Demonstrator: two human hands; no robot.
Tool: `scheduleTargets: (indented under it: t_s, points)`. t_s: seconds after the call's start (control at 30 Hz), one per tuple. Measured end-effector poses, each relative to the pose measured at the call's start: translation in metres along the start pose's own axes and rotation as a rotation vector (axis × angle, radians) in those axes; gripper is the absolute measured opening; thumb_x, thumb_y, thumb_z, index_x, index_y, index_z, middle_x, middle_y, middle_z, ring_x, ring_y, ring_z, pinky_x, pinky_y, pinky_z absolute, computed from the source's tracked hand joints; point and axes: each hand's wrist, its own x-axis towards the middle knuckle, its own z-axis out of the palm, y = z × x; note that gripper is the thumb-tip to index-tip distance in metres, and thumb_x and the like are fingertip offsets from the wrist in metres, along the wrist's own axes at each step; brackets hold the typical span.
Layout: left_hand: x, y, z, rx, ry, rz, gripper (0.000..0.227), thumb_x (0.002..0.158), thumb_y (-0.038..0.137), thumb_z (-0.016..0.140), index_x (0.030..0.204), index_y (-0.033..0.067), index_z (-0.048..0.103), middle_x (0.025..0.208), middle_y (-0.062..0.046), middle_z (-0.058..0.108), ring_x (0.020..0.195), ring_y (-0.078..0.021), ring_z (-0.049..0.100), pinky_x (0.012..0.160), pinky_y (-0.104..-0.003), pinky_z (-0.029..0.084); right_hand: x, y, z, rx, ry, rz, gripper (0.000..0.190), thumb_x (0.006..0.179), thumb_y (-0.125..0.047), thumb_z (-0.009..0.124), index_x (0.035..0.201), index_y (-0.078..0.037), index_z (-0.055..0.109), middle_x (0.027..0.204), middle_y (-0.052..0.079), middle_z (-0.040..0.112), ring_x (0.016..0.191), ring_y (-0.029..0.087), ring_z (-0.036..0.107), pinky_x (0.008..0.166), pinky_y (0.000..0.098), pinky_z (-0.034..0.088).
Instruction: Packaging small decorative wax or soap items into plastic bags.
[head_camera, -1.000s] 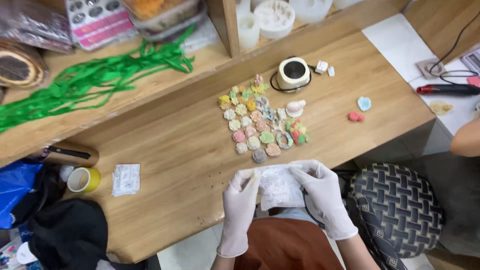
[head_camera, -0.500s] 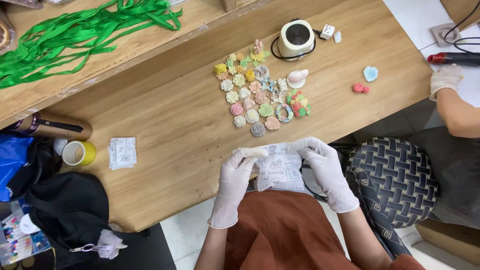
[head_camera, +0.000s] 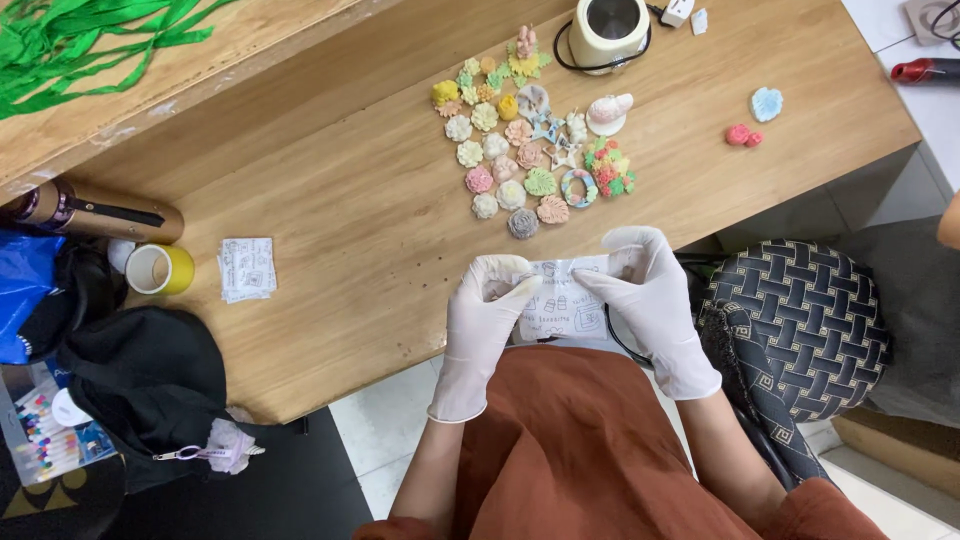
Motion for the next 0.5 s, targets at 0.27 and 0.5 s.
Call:
scheduleTargets:
  t_s: [0.27,0.5]
  points:
    - [-0.001,0.013,-0.015,0.016,-0.045,0.023,0.042,0.084,-0.003,0.081,0.123,0.0042,0.068,0.092,-0.001,0.072,0.083,-0.0057,0.068,0.076,-0.022,0.057,0.004,-0.016,-0.007,-0.141,-0.171,0.302,0.014,0.083,-0.002,0.084,0.079,0.002,0.07,0.08,0.008,0.075,0.071,0.008,0.065,0.067,0.0238,0.054]
    - [0.007,0.004,-0.023,0.063,-0.063,0.075,0.042,0.085,-0.005,0.082,0.125,0.0012,0.07,0.083,0.001,0.068,0.079,-0.006,0.066,0.077,-0.022,0.057,0.002,-0.011,-0.003,-0.038,-0.162,0.231,0.015,0.08,-0.006,0.084,0.077,-0.002,0.071,0.077,0.002,0.074,0.068,0.004,0.063,0.062,0.0222,0.053]
